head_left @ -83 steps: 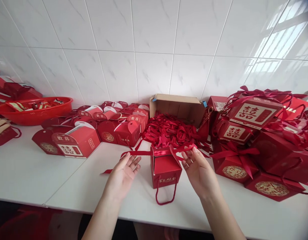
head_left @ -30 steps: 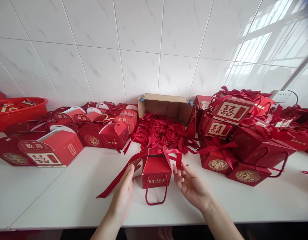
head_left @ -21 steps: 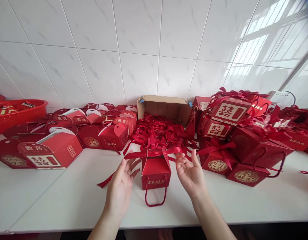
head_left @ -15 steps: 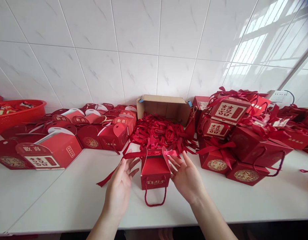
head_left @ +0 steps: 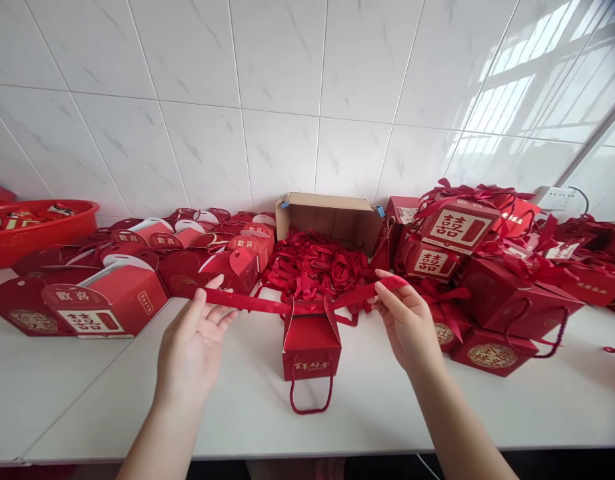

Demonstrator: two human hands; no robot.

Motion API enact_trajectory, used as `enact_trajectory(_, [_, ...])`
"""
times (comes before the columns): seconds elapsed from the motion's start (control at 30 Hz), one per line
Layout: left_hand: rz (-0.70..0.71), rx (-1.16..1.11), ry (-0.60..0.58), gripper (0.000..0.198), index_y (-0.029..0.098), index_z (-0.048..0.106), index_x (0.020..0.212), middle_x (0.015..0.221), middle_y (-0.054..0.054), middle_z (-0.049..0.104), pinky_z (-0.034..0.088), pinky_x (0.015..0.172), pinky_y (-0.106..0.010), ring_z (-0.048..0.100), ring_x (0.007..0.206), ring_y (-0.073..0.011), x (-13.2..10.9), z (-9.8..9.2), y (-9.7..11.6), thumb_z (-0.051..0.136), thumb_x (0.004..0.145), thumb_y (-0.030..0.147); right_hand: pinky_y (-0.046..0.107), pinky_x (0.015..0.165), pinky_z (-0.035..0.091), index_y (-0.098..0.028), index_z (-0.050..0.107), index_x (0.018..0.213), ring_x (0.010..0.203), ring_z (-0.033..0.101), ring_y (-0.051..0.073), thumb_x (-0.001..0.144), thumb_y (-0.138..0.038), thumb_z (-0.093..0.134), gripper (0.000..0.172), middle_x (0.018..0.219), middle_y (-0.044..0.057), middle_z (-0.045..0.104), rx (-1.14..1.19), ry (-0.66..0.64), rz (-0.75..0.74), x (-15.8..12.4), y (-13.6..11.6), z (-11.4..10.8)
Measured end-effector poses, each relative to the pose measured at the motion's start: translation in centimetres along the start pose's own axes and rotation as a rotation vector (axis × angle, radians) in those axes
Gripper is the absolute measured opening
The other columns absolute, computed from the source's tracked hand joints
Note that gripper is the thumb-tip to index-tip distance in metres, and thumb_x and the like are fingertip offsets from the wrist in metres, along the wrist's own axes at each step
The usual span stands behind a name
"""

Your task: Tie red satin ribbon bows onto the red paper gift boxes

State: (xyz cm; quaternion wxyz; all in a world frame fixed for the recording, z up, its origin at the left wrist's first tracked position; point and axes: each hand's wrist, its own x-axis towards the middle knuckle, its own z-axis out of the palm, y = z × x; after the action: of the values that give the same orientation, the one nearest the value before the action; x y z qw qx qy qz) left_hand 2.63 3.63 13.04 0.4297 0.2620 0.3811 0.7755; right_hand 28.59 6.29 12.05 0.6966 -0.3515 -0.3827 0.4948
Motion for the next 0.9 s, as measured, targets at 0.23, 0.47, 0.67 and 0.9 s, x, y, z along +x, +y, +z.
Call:
enact_trajectory(0.23, [0.112,0.003,0.009,0.018,0.018,0.072,0.093,0.101,-0.004,0.071,0.046,0.071,-0.027,0.061,0.087,-0.0154,0.8,0.9,1.8,0.061,0.085,0.03,0.024,0.061,0.045,-0.018,0.071,0.092,0.065,0.056,0.011,0.076,-0.043,0.072,0.03,0.077,0.002,0.067,-0.308,0.02,-0.143,0.6,-0.6,0.0])
enact_trajectory(0.47, [0.288,0.045,-0.068,0.007,0.016,0.069,0.07,0.091,0.0,0.071,0.049,0.068,-0.025,0.059,0.08,-0.012,1.7,1.7,2.9,0.075,0.072,0.02,0.024,0.053,0.044,-0.018,0.066,0.081,0.056,0.053,0.011,0.084,-0.047,0.062,0.029,0.068,0.001,0.063,-0.39,0.034,-0.343,1.1,-2.6,1.2])
enact_trajectory(0.67, [0.332,0.144,-0.295,0.008,0.019,0.075,0.081,0.095,-0.003,0.073,0.049,0.069,-0.024,0.062,0.087,-0.0146,1.8,5.5,4.6,0.073,0.076,0.024,0.022,0.052,0.043,-0.018,0.071,0.094,0.058,0.051,0.011,0.082,-0.038,0.065,0.024,0.064,-0.001,0.058,-0.475,-0.137,-0.48,2.2,-6.2,3.7])
enact_trajectory(0.9, [0.402,0.242,-0.544,0.013,0.021,0.075,0.09,0.084,0.001,0.073,0.049,0.078,-0.021,0.064,0.084,-0.0119,1.1,9.2,4.9,0.072,0.078,0.025,0.023,0.053,0.04,-0.017,0.073,0.086,0.056,0.049,0.01,0.085,-0.046,0.06,0.031,0.063,-0.001,0.058,-0.43,-0.404,-0.397,3.6,-7.2,5.5])
